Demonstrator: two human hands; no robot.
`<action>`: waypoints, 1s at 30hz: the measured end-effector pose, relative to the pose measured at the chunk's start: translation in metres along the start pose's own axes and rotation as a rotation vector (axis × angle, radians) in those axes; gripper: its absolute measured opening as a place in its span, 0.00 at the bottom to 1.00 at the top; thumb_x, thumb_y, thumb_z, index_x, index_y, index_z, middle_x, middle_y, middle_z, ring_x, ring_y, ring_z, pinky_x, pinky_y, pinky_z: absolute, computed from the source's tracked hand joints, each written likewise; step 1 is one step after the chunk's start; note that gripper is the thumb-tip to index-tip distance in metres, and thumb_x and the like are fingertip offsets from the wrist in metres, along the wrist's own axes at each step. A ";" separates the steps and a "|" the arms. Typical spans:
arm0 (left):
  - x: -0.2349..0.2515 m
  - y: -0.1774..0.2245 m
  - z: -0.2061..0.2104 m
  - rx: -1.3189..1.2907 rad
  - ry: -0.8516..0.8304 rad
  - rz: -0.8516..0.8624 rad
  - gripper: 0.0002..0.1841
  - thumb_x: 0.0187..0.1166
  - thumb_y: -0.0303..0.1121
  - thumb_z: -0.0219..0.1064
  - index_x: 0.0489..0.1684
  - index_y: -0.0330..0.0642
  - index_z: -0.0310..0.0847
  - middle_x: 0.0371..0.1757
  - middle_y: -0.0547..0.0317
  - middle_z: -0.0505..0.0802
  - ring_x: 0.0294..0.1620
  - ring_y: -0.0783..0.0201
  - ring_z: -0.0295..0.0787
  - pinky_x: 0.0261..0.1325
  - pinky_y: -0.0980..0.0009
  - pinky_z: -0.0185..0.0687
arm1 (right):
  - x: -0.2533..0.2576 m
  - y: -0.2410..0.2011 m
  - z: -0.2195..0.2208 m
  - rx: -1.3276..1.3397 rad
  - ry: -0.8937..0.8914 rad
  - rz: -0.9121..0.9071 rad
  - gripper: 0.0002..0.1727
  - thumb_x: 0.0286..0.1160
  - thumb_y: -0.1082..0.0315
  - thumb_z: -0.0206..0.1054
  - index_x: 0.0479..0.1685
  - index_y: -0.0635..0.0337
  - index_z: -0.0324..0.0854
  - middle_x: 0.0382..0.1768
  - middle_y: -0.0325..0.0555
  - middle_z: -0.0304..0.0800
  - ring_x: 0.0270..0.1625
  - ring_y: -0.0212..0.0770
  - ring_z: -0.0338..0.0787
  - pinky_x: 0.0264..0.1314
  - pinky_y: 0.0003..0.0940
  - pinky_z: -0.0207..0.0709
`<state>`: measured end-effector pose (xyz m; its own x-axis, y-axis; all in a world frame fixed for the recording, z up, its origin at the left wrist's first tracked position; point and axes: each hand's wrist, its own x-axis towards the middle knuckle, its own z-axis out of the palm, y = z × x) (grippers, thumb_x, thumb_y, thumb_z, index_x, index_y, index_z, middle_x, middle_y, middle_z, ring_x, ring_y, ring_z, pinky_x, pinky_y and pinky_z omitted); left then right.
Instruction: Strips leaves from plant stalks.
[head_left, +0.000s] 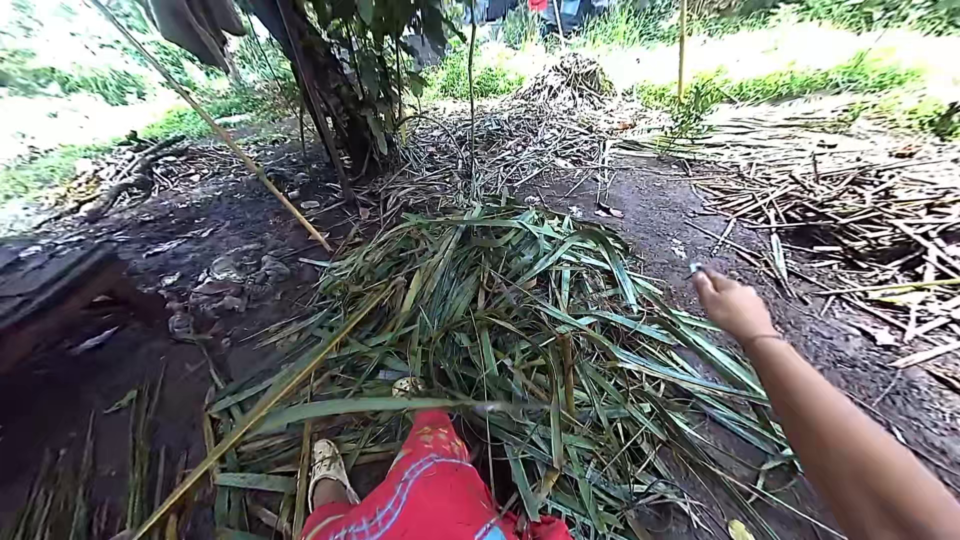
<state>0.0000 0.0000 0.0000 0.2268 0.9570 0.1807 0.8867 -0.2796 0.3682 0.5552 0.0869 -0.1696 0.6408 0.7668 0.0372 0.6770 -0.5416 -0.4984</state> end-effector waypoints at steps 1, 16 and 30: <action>-0.009 -0.099 0.035 0.113 0.157 0.192 0.15 0.89 0.28 0.55 0.52 0.25 0.87 0.53 0.38 0.94 0.55 0.48 0.93 0.61 0.58 0.83 | -0.019 -0.016 0.007 0.099 -0.050 -0.040 0.34 0.95 0.46 0.40 0.88 0.59 0.65 0.70 0.74 0.81 0.72 0.73 0.80 0.74 0.74 0.65; 0.094 0.017 0.196 -0.554 -0.226 0.150 0.26 0.84 0.48 0.65 0.70 0.38 0.82 0.64 0.45 0.91 0.69 0.48 0.85 0.77 0.45 0.73 | -0.205 -0.160 0.090 1.463 -0.030 -0.258 0.08 0.79 0.75 0.57 0.49 0.62 0.80 0.29 0.35 0.90 0.21 0.23 0.83 0.22 0.16 0.77; 0.173 0.021 0.321 -0.923 -0.113 -0.482 0.16 0.85 0.33 0.66 0.56 0.24 0.83 0.56 0.31 0.88 0.61 0.42 0.84 0.68 0.45 0.75 | -0.227 -0.062 0.070 1.250 0.352 -0.410 0.18 0.80 0.80 0.54 0.55 0.45 0.82 0.36 0.20 0.94 0.28 0.19 0.87 0.32 0.17 0.83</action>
<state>0.1875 0.1844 -0.2536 0.0099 0.9710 -0.2388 0.2520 0.2287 0.9403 0.3419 -0.0296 -0.2079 0.6597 0.5660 0.4944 0.1832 0.5170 -0.8362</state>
